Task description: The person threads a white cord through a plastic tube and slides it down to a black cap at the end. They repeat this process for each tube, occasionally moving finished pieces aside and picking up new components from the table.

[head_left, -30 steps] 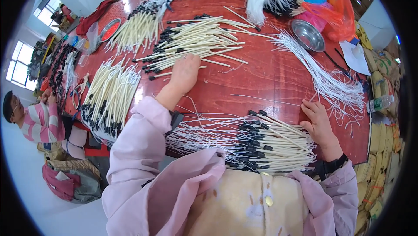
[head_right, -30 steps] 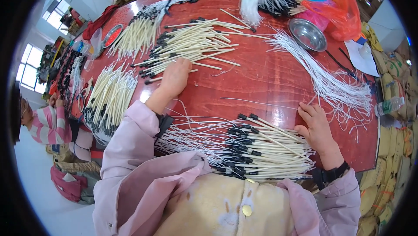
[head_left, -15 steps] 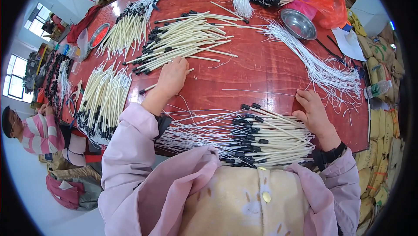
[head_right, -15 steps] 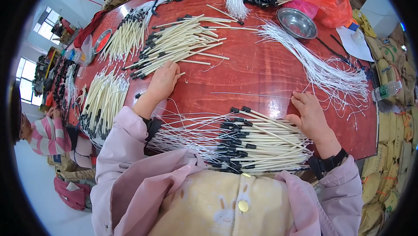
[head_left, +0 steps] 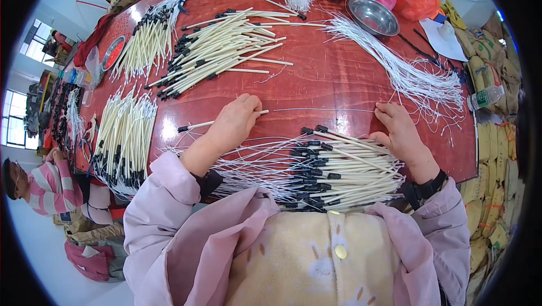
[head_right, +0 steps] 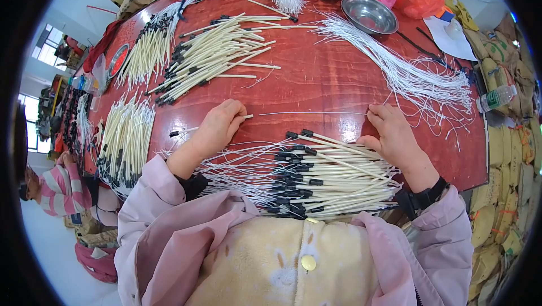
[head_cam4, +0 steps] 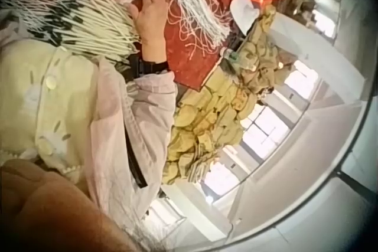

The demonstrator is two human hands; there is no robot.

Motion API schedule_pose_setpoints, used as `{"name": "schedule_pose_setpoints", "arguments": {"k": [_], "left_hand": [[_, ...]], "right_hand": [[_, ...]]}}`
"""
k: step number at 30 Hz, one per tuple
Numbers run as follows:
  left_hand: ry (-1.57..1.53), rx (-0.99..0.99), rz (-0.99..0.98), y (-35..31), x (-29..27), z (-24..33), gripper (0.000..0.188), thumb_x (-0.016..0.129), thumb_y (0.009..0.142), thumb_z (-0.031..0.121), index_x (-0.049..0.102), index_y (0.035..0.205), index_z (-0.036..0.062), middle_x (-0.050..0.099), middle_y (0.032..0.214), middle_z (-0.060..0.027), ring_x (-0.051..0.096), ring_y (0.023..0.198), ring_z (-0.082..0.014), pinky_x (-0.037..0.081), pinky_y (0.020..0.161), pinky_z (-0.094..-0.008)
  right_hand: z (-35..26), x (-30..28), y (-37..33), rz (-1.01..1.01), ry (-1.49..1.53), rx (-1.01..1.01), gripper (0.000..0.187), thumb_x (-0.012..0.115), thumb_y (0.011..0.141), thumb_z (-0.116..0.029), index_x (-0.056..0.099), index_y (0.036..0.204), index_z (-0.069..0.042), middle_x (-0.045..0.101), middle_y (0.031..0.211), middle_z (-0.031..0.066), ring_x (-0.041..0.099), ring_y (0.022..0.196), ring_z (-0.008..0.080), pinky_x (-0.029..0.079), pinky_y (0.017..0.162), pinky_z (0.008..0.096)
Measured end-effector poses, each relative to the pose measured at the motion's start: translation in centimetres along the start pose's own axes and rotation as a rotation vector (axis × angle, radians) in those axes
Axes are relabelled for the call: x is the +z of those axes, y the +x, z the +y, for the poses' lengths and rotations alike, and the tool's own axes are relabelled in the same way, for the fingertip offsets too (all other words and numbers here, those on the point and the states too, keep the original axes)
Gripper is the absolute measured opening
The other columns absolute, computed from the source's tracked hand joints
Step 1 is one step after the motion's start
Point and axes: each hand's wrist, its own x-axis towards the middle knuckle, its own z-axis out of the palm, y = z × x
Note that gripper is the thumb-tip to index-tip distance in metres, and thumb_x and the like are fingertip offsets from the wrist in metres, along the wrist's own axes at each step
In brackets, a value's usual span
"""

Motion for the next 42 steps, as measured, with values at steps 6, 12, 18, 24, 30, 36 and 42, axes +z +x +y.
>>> {"name": "schedule_pose_setpoints", "arguments": {"k": [6,12,18,24,30,36,42], "left_hand": [[0.012,-0.004,0.003,0.3,0.5,0.2,0.008,0.058,0.095,0.008,0.059,0.100,0.0023,0.061,0.098,-0.0190,0.061,0.093,-0.0420,0.050,0.080,-0.0495],[0.007,0.005,0.021,0.5,0.7,0.6,0.007,0.059,0.095,0.006,0.060,0.099,0.0006,0.061,0.096,-0.0202,0.061,0.092,-0.0423,0.050,0.079,-0.0469],[0.027,-0.002,0.016,1.0,1.0,0.9,0.007,0.060,0.095,0.007,0.060,0.099,0.0011,0.061,0.096,-0.0198,0.061,0.092,-0.0423,0.049,0.079,-0.0471],[0.233,0.133,0.089,2.5,3.0,1.1,0.009,0.062,0.090,0.006,0.061,0.098,0.0037,0.061,0.095,-0.0176,0.061,0.094,-0.0391,0.051,0.080,-0.0466],[0.308,0.342,-0.013,9.4,8.4,7.0,0.019,0.063,0.081,0.005,0.062,0.100,0.0044,0.064,0.096,-0.0157,0.064,0.097,-0.0348,0.054,0.082,-0.0447],[0.211,0.352,-0.024,11.6,9.7,11.3,0.017,0.063,0.084,0.009,0.065,0.100,0.0040,0.068,0.099,-0.0175,0.067,0.096,-0.0347,0.055,0.083,-0.0438],[0.052,0.152,0.227,8.2,-1.3,2.9,0.018,0.064,0.091,0.018,0.071,0.097,0.0028,0.071,0.093,-0.0189,0.069,0.088,-0.0375,0.054,0.080,-0.0458]], "right_hand": [[-0.3,0.0,0.1,0.000,-0.002,-0.004,0.072,0.075,0.081,-0.048,0.064,0.123,0.009,0.059,0.134,0.0217,0.054,0.123,0.0391,0.043,0.107,0.0456],[-0.6,0.1,0.2,0.004,-0.025,-0.011,0.075,0.076,0.079,-0.051,0.064,0.122,0.010,0.059,0.130,0.0216,0.055,0.120,0.0393,0.043,0.105,0.0458],[-0.2,0.2,0.3,0.015,-0.053,-0.038,0.077,0.076,0.079,-0.052,0.063,0.121,0.011,0.059,0.129,0.0224,0.055,0.118,0.0394,0.044,0.104,0.0458],[-0.6,-0.5,0.7,-0.034,-0.075,-0.032,0.079,0.073,0.080,-0.056,0.063,0.120,0.012,0.059,0.129,0.0230,0.055,0.116,0.0401,0.044,0.104,0.0462],[-1.2,-0.5,2.3,-0.070,-0.053,-0.137,0.085,0.065,0.083,-0.064,0.061,0.124,0.011,0.056,0.133,0.0240,0.053,0.119,0.0411,0.040,0.107,0.0468],[0.7,1.4,2.6,0.076,-0.002,-0.296,0.083,0.061,0.089,-0.060,0.054,0.136,0.008,0.049,0.143,0.0233,0.047,0.127,0.0387,0.036,0.111,0.0454],[2.9,-0.4,2.5,0.122,0.186,-0.080,0.070,0.065,0.093,-0.045,0.049,0.144,0.001,0.048,0.147,0.0201,0.045,0.133,0.0367,0.035,0.113,0.0440]]}}
